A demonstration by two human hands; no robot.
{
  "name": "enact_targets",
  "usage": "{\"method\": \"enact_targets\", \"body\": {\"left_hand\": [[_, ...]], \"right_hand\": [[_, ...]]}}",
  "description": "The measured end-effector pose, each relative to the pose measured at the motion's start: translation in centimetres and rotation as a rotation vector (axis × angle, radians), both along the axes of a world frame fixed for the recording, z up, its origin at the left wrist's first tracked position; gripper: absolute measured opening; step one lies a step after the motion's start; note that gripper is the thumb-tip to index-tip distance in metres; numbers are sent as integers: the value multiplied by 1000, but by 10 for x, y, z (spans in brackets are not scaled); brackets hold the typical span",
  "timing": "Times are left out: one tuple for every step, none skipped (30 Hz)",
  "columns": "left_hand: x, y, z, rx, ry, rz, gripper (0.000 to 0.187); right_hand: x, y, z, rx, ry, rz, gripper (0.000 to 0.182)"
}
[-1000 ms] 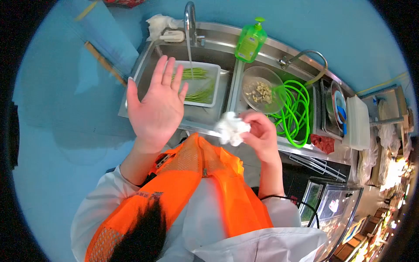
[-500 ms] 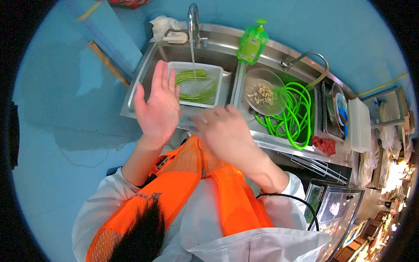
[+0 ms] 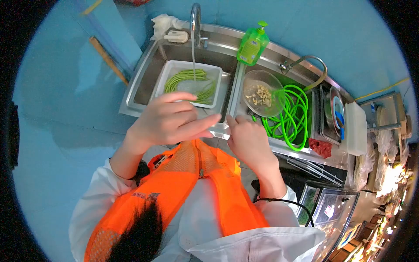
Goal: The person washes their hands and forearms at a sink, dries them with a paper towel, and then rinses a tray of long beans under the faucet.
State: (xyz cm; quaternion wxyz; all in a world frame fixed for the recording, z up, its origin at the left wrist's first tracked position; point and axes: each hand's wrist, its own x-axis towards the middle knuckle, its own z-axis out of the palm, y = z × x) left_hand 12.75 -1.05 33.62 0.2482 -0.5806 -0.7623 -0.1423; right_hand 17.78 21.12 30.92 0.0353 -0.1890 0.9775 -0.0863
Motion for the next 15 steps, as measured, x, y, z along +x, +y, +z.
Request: {"method": "enact_targets", "body": {"left_hand": [[2, 3, 7, -21, 7, 14, 27], [2, 7, 11, -44, 17, 26, 25], [0, 13, 8, 67, -18, 40, 25], [-3, 20, 2, 178, -53, 53, 25], [-4, 23, -1, 289, -89, 64, 26], [-4, 22, 0, 223, -38, 60, 24], [-4, 19, 3, 157, 13, 54, 22], [-3, 16, 5, 90, 64, 47, 20], [-3, 14, 6, 1, 60, 37, 16], [-3, 13, 8, -89, 55, 28, 13], [-3, 12, 10, -179, 50, 20, 11], [-3, 13, 11, -209, 35, -5, 11], [-2, 13, 13, -239, 20, -30, 12], [-2, 14, 16, -270, 5, -55, 14], [2, 14, 24, -236, 43, -116, 14]], "right_hand": [[1, 4, -8, -2, -36, -4, 40], [3, 6, -14, -6, -70, -10, 40], [5, 7, -16, -14, -93, -27, 39], [7, 9, -17, -24, -118, -44, 39], [9, 11, -19, -33, -143, -62, 38], [11, 13, -20, -59, -141, -89, 37], [14, 15, -22, -85, -140, -118, 37], [17, 17, -24, -112, -139, -147, 36], [19, 20, -27, -124, -138, -158, 36], [21, 23, -30, -136, -137, -168, 36], [23, 26, -32, -148, -137, -177, 36], [24, 28, -34, -151, -146, -181, 36], [25, 30, -36, -154, -156, -185, 36], [26, 32, -37, -158, -166, -189, 36], [26, 32, -37, -157, -191, -197, 36]]}}
